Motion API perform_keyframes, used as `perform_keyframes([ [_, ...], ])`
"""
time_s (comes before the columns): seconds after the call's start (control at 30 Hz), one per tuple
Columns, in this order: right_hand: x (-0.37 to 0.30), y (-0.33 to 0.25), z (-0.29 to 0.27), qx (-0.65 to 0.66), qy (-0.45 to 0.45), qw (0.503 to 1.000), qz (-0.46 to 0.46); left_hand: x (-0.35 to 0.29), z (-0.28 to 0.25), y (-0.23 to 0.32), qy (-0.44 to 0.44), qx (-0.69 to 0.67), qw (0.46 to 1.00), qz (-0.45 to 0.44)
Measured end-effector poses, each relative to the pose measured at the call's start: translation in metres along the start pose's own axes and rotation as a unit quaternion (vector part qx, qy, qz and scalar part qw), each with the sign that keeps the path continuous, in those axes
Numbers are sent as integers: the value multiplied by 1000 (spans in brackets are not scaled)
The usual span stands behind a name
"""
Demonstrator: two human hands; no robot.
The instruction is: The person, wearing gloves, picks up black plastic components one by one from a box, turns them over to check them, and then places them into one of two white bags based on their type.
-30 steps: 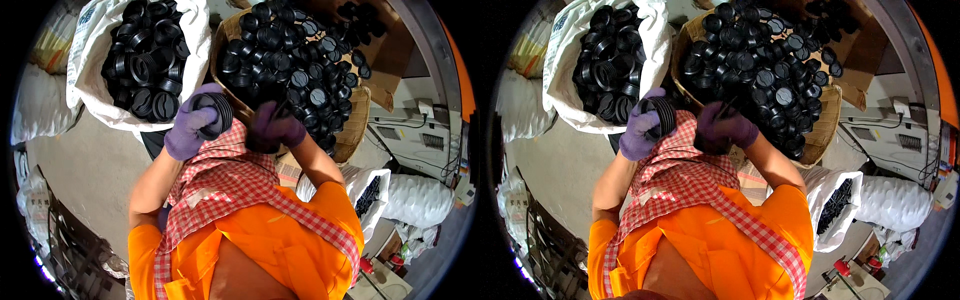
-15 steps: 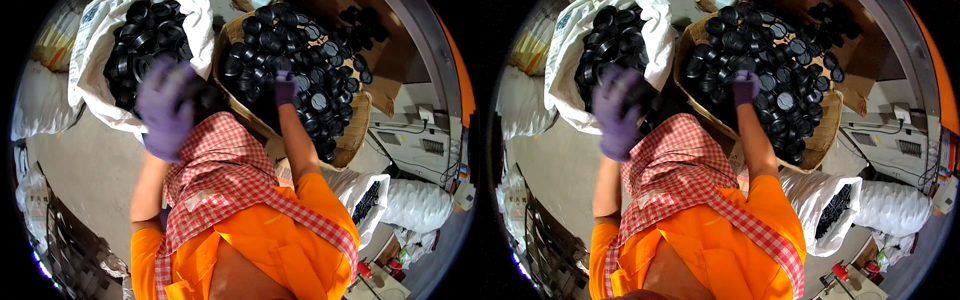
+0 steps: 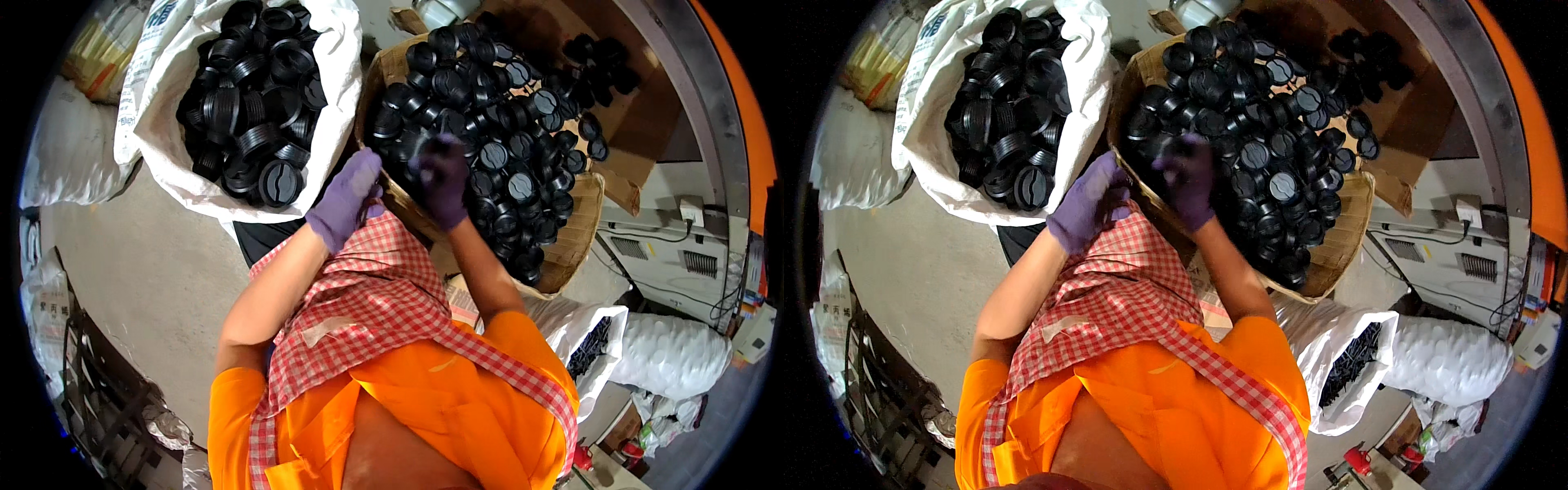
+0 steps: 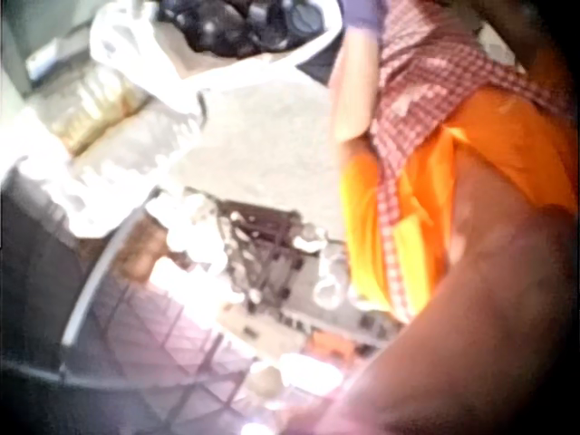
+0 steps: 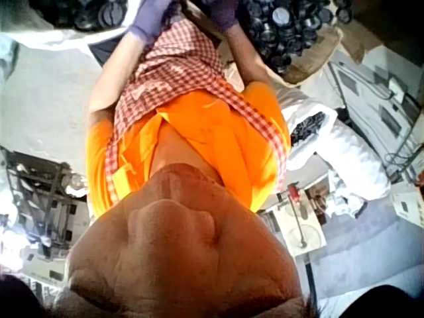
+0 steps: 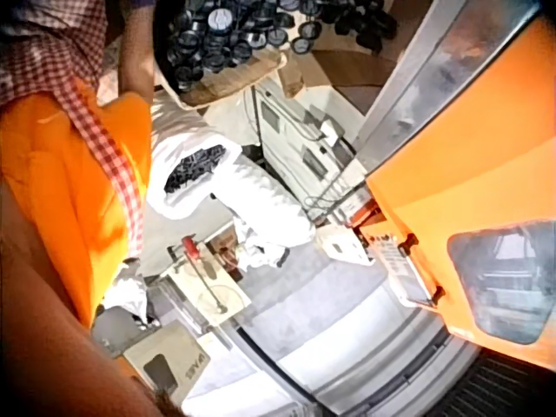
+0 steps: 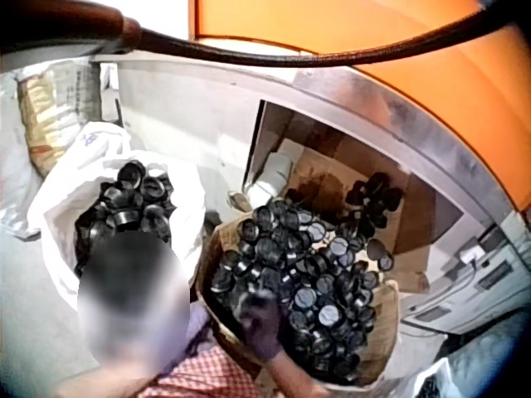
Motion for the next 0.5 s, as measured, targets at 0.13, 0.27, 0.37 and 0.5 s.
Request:
perform_keyframes([
  [0.13, 8, -94, -22, 195, -175, 958, -115, 9, 5, -4, -31, -34, 997, -61],
  [0.27, -1, -49, -48, 164, -132, 966, 151, 2, -10, -5, 59, 46, 997, -14],
  [0.37, -9, -51, -40, 193, -186, 940, 210, 0, -15, -11, -18, 121, 991, 44],
  [0.5, 2, -62, -32, 271, -286, 872, 291, -26, -7, 1, -8, 94, 995, 30],
])
Point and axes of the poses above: each hand's wrist, its own x-axis towards the middle knuckle, its own z-axis out of the palm, y = z × x, the point moved 4 cm from there along x, towards the middle knuckle, and after that the axes turned 13 degrees about y, right-handed, at the moved point
